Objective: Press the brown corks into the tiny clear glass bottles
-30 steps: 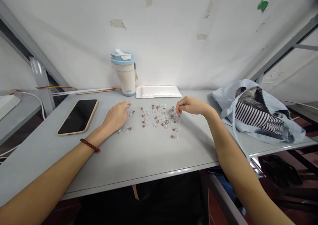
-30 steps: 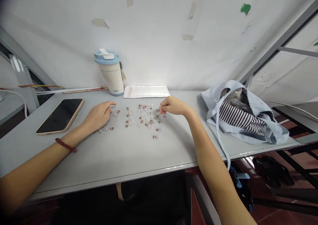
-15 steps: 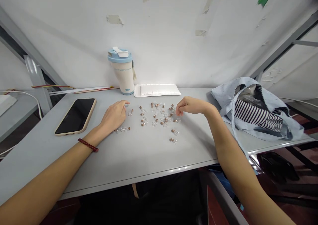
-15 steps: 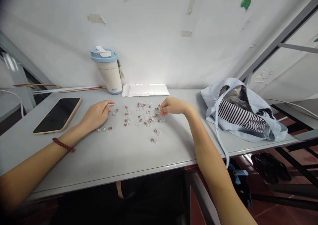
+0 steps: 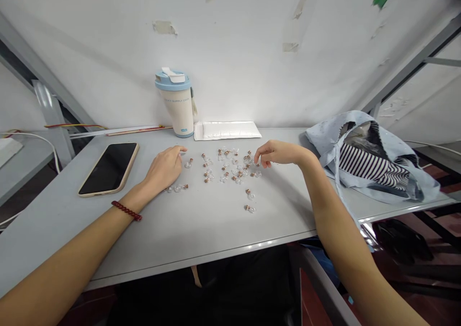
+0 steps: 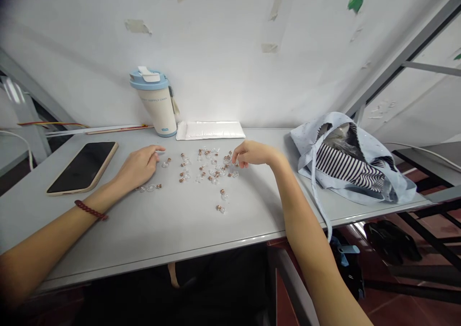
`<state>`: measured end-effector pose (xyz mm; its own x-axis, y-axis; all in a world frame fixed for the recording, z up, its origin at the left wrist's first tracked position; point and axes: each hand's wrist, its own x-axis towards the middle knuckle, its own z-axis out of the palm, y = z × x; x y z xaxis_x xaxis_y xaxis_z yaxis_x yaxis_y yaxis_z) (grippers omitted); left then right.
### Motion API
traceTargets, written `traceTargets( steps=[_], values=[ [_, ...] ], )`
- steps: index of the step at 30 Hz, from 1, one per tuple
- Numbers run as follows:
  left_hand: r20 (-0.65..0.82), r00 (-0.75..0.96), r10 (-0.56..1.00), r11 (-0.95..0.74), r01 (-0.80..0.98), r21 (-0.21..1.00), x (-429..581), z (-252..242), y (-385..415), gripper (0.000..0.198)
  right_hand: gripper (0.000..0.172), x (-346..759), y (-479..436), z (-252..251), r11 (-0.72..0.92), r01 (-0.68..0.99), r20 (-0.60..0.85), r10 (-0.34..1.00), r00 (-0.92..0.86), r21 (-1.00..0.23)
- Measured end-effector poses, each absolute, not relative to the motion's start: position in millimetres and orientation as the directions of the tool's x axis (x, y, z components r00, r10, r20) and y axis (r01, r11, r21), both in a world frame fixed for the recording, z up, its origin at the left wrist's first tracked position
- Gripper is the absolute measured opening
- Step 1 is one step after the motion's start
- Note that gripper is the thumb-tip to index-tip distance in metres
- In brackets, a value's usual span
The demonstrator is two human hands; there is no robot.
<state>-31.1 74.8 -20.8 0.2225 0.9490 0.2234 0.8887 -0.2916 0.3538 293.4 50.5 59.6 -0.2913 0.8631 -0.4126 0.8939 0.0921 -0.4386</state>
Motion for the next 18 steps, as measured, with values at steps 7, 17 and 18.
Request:
traceTargets(
  steps=[7,17,18],
  values=[
    [0.229,0.227,0.946,-0.299,0.884,0.358,-30.8,-20.7,74.9,0.046,0.030,294.6,50.5,60.7,0.008,0.916,-0.409,0.893,-0.187,-0.401],
    [0.233,0.234,0.944,-0.306,0.885,0.350,-31.9,-22.5,75.2,0.046,0.014,299.6,56.0,53.3,-0.006,0.950,-0.461,0.875,-0.147,-0.313],
    [0.229,0.235,0.945,-0.305,0.885,0.351,-31.6,-21.9,75.1,0.046,0.015,298.8,56.3,52.6,0.003,0.946,-0.438,0.886,-0.152,-0.323]
  ],
)
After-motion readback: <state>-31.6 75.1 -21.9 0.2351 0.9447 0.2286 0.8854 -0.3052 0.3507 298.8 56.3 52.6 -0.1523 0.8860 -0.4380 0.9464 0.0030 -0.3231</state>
